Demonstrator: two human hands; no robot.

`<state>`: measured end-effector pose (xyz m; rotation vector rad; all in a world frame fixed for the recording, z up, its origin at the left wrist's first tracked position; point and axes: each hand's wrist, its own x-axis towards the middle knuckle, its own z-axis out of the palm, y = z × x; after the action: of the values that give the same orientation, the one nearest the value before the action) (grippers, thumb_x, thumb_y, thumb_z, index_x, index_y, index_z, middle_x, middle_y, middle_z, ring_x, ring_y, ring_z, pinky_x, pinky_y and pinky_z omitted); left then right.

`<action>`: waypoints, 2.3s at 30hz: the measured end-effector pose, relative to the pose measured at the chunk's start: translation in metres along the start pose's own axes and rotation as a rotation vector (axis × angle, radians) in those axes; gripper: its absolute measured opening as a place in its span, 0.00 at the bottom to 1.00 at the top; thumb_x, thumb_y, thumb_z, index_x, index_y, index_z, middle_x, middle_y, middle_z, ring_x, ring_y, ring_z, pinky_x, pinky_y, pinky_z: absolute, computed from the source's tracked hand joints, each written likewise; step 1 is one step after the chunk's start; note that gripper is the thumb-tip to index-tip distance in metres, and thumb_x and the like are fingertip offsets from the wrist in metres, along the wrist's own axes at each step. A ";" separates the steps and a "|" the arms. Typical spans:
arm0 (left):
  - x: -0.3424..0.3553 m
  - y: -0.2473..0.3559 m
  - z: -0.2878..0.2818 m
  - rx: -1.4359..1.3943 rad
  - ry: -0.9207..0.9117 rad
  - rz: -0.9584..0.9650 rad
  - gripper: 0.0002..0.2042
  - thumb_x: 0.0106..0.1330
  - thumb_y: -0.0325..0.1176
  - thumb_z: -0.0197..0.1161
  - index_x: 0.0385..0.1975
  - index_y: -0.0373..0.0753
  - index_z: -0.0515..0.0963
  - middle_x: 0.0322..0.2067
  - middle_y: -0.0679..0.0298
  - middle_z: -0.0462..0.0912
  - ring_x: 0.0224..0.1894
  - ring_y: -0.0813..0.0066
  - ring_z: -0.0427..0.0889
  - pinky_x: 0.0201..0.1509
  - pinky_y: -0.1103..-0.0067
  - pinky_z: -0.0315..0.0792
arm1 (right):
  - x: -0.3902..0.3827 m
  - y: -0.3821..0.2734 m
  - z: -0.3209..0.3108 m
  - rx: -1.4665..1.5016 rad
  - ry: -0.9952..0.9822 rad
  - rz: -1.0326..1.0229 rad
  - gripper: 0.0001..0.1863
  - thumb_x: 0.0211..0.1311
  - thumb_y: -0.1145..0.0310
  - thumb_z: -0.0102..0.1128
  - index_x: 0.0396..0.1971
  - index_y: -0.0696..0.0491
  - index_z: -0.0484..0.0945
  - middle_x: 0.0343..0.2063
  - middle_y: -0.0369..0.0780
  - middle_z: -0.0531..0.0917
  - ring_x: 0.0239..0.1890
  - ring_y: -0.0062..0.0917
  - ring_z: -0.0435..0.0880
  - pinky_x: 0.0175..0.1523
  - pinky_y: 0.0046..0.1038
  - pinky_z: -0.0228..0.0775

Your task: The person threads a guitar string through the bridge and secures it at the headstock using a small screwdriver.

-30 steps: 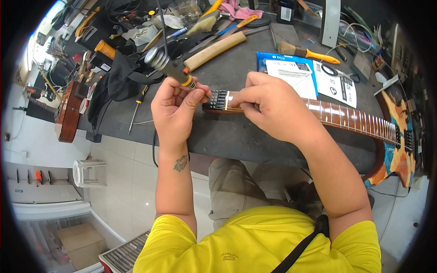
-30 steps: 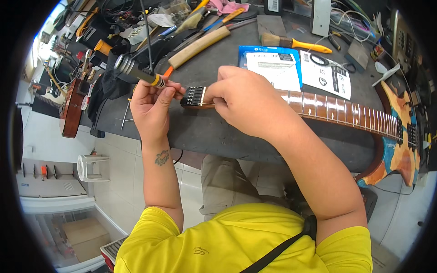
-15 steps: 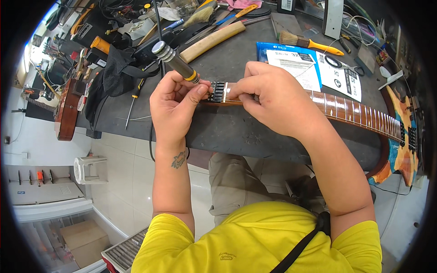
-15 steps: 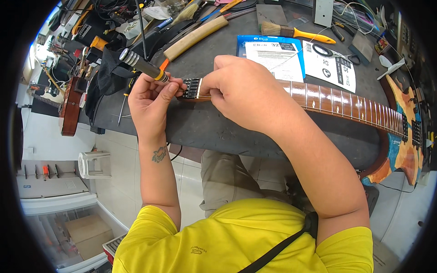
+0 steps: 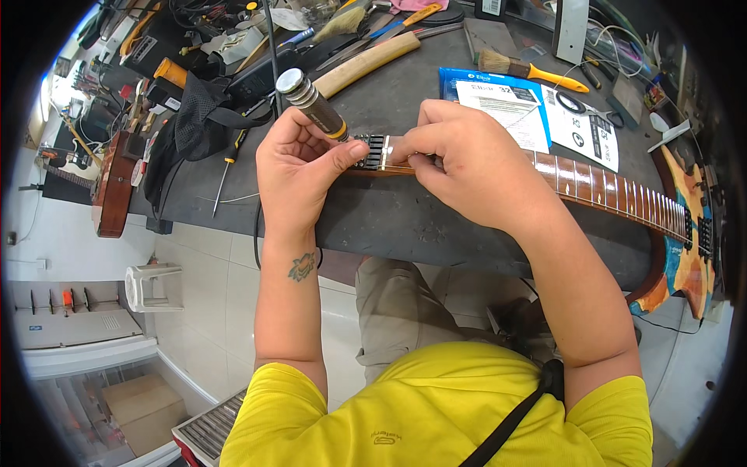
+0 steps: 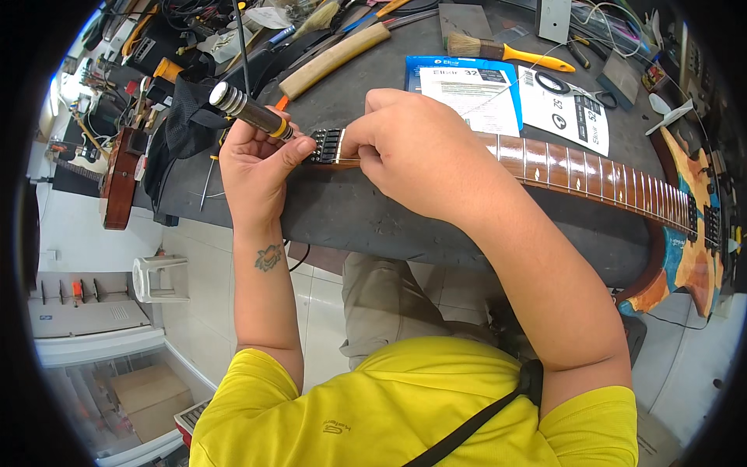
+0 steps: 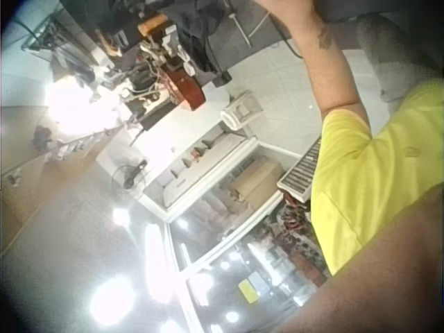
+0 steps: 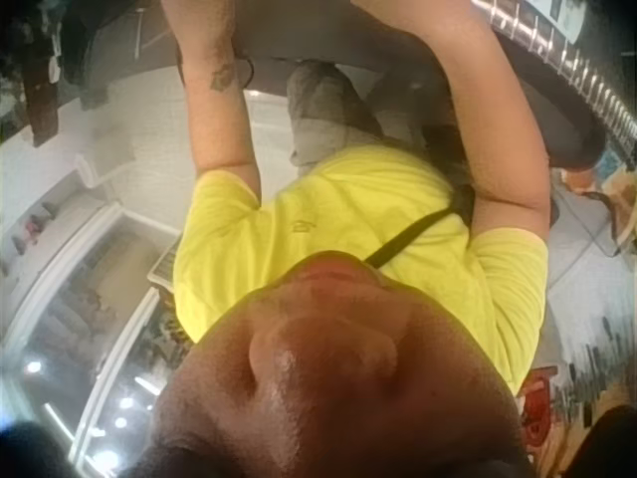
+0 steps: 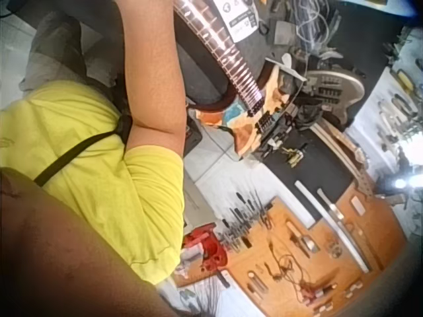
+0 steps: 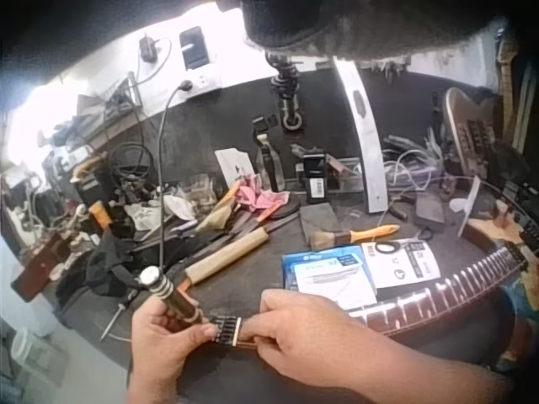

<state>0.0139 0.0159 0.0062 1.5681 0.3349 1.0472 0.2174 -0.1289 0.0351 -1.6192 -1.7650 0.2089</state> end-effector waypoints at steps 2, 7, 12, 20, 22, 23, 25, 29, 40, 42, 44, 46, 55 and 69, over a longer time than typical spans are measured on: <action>-0.003 -0.001 0.001 0.003 0.016 0.008 0.15 0.66 0.16 0.82 0.49 0.31 0.85 0.41 0.63 0.92 0.42 0.79 0.91 0.50 0.81 0.85 | 0.000 0.000 0.000 -0.006 -0.001 -0.003 0.09 0.67 0.74 0.68 0.40 0.50 0.95 0.36 0.43 0.85 0.42 0.44 0.89 0.50 0.43 0.83; -0.006 -0.005 -0.002 -0.055 0.084 0.093 0.13 0.68 0.16 0.81 0.50 0.30 0.87 0.42 0.62 0.92 0.43 0.79 0.91 0.50 0.81 0.85 | 0.000 0.000 0.001 -0.012 0.005 -0.011 0.09 0.67 0.74 0.68 0.40 0.50 0.95 0.36 0.43 0.85 0.43 0.43 0.89 0.50 0.43 0.83; -0.006 -0.008 -0.005 -0.033 0.099 0.035 0.14 0.69 0.16 0.80 0.51 0.29 0.87 0.43 0.63 0.92 0.44 0.80 0.91 0.51 0.81 0.85 | 0.000 0.000 0.001 -0.025 0.010 -0.014 0.09 0.67 0.73 0.67 0.40 0.50 0.95 0.37 0.43 0.85 0.45 0.43 0.89 0.51 0.43 0.83; -0.005 -0.009 -0.009 -0.015 0.082 0.013 0.15 0.70 0.17 0.80 0.54 0.28 0.87 0.45 0.59 0.93 0.44 0.78 0.92 0.52 0.79 0.86 | -0.001 0.004 0.006 -0.001 0.058 -0.064 0.10 0.65 0.78 0.71 0.44 0.53 0.94 0.32 0.43 0.80 0.38 0.40 0.85 0.45 0.39 0.77; -0.006 -0.007 -0.006 -0.022 0.073 0.007 0.15 0.70 0.17 0.79 0.55 0.28 0.88 0.46 0.60 0.94 0.46 0.78 0.92 0.53 0.80 0.86 | -0.001 0.004 0.005 -0.001 0.053 -0.062 0.10 0.65 0.78 0.71 0.43 0.53 0.94 0.32 0.43 0.80 0.38 0.40 0.85 0.45 0.39 0.78; -0.007 -0.005 -0.003 -0.019 0.067 0.006 0.16 0.69 0.16 0.79 0.55 0.28 0.87 0.47 0.58 0.94 0.47 0.76 0.93 0.54 0.79 0.87 | -0.001 0.005 0.005 -0.001 0.048 -0.060 0.10 0.66 0.78 0.71 0.43 0.53 0.94 0.32 0.43 0.80 0.38 0.40 0.85 0.46 0.40 0.78; -0.007 -0.003 0.000 -0.016 0.061 0.006 0.17 0.69 0.16 0.79 0.56 0.28 0.87 0.47 0.57 0.94 0.47 0.75 0.94 0.54 0.78 0.88 | -0.001 0.005 0.005 -0.005 0.049 -0.056 0.10 0.66 0.78 0.71 0.43 0.53 0.94 0.32 0.43 0.80 0.38 0.40 0.85 0.46 0.40 0.78; -0.005 -0.001 -0.002 -0.013 0.085 -0.031 0.16 0.66 0.15 0.81 0.52 0.28 0.86 0.43 0.56 0.95 0.45 0.73 0.95 0.53 0.77 0.89 | -0.001 0.004 0.006 -0.009 0.045 -0.053 0.09 0.66 0.77 0.71 0.43 0.52 0.94 0.33 0.43 0.80 0.39 0.40 0.85 0.46 0.40 0.77; -0.001 -0.002 -0.002 -0.006 0.105 -0.026 0.17 0.61 0.16 0.86 0.45 0.32 0.85 0.35 0.61 0.93 0.39 0.77 0.93 0.48 0.79 0.88 | -0.001 0.004 0.007 0.001 0.055 -0.054 0.08 0.66 0.77 0.71 0.42 0.52 0.94 0.32 0.43 0.81 0.39 0.40 0.85 0.45 0.40 0.77; -0.002 -0.003 -0.003 0.007 0.135 0.008 0.16 0.62 0.17 0.86 0.45 0.33 0.86 0.37 0.62 0.93 0.40 0.78 0.92 0.49 0.80 0.87 | -0.002 0.005 0.007 0.006 0.053 -0.049 0.08 0.66 0.77 0.71 0.42 0.52 0.94 0.32 0.43 0.81 0.39 0.40 0.85 0.45 0.40 0.77; -0.003 -0.007 -0.008 -0.012 0.138 0.066 0.15 0.65 0.17 0.83 0.47 0.32 0.86 0.40 0.61 0.93 0.42 0.76 0.92 0.53 0.78 0.86 | -0.001 0.004 0.007 -0.006 0.065 -0.053 0.08 0.65 0.78 0.71 0.41 0.53 0.93 0.32 0.43 0.81 0.38 0.40 0.85 0.45 0.39 0.77; -0.003 -0.008 -0.009 -0.031 0.143 0.125 0.14 0.68 0.17 0.81 0.49 0.32 0.86 0.43 0.61 0.93 0.44 0.75 0.92 0.57 0.77 0.86 | 0.000 0.001 0.001 -0.005 0.028 -0.023 0.08 0.66 0.75 0.69 0.41 0.51 0.94 0.36 0.43 0.84 0.42 0.42 0.87 0.49 0.42 0.80; 0.012 0.002 -0.025 0.264 0.373 0.088 0.09 0.74 0.26 0.80 0.48 0.32 0.89 0.37 0.69 0.88 0.37 0.83 0.84 0.45 0.83 0.76 | -0.003 0.004 0.010 0.002 0.120 -0.096 0.09 0.62 0.80 0.73 0.41 0.54 0.93 0.31 0.42 0.80 0.35 0.38 0.84 0.42 0.38 0.77; 0.023 0.032 -0.028 1.439 -0.014 0.077 0.12 0.65 0.27 0.79 0.46 0.33 0.92 0.39 0.54 0.92 0.41 0.52 0.90 0.49 0.62 0.82 | -0.004 -0.005 0.005 -0.106 0.037 -0.022 0.05 0.67 0.72 0.69 0.38 0.49 0.93 0.38 0.42 0.84 0.42 0.42 0.90 0.50 0.43 0.85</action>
<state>-0.0050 0.0413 0.0429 2.8399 1.1953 0.8217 0.2107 -0.1319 0.0328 -1.6666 -1.7915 0.0756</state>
